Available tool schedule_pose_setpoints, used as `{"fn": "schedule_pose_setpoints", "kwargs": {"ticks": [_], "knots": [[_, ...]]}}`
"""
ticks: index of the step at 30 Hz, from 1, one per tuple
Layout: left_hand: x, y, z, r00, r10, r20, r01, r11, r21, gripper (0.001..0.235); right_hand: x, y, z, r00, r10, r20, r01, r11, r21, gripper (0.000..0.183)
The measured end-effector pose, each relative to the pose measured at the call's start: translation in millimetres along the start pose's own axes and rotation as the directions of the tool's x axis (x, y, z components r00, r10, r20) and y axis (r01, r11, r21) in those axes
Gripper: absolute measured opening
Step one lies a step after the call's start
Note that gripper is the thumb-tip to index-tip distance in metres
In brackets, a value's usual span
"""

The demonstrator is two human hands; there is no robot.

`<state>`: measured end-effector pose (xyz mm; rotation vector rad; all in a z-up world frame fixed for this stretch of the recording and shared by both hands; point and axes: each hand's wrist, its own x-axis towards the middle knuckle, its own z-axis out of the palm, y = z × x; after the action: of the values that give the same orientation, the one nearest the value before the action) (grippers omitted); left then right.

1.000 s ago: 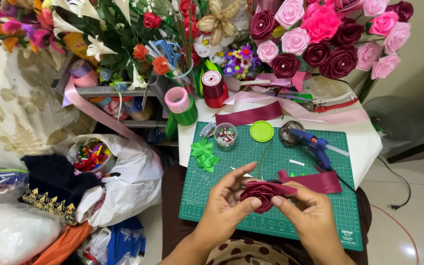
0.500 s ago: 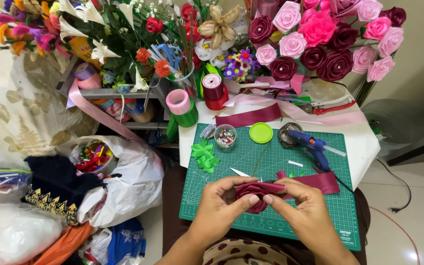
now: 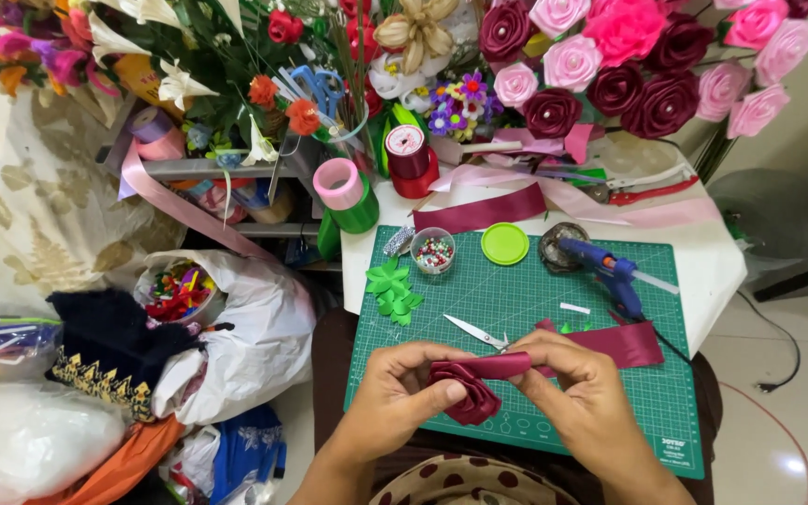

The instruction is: The person is creating a decorative rose by folding, rolling, and gluing a maroon ribbon on a green cutting mat.

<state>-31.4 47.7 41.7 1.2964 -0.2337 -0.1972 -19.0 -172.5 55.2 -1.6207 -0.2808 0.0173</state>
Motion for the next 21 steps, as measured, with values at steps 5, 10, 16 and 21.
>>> {"fn": "schedule_pose_setpoints", "kwargs": {"ticks": [5, 10, 16, 21], "knots": [[5, 2, -14, 0.995, 0.061, 0.079, -0.059, 0.998, -0.027, 0.026, 7, -1, 4, 0.998, 0.028, 0.057, -0.025, 0.998, -0.05, 0.018], [2, -17, -31, 0.998, 0.003, 0.062, 0.0, 0.999, -0.046, 0.034, 9, 2, 8, 0.997, 0.023, 0.077, -0.023, 1.0, -0.009, 0.02], [0, -37, -41, 0.999, -0.034, 0.037, 0.038, 0.99, -0.138, 0.036, 0, 9, 9, 0.998, 0.054, 0.037, -0.054, 0.998, 0.015, 0.021], [1, -43, -50, 0.999, -0.044, -0.011, 0.042, 0.987, -0.158, 0.044, -9, 21, -12, 0.997, 0.043, -0.061, -0.052, 0.987, -0.151, 0.023]]}}
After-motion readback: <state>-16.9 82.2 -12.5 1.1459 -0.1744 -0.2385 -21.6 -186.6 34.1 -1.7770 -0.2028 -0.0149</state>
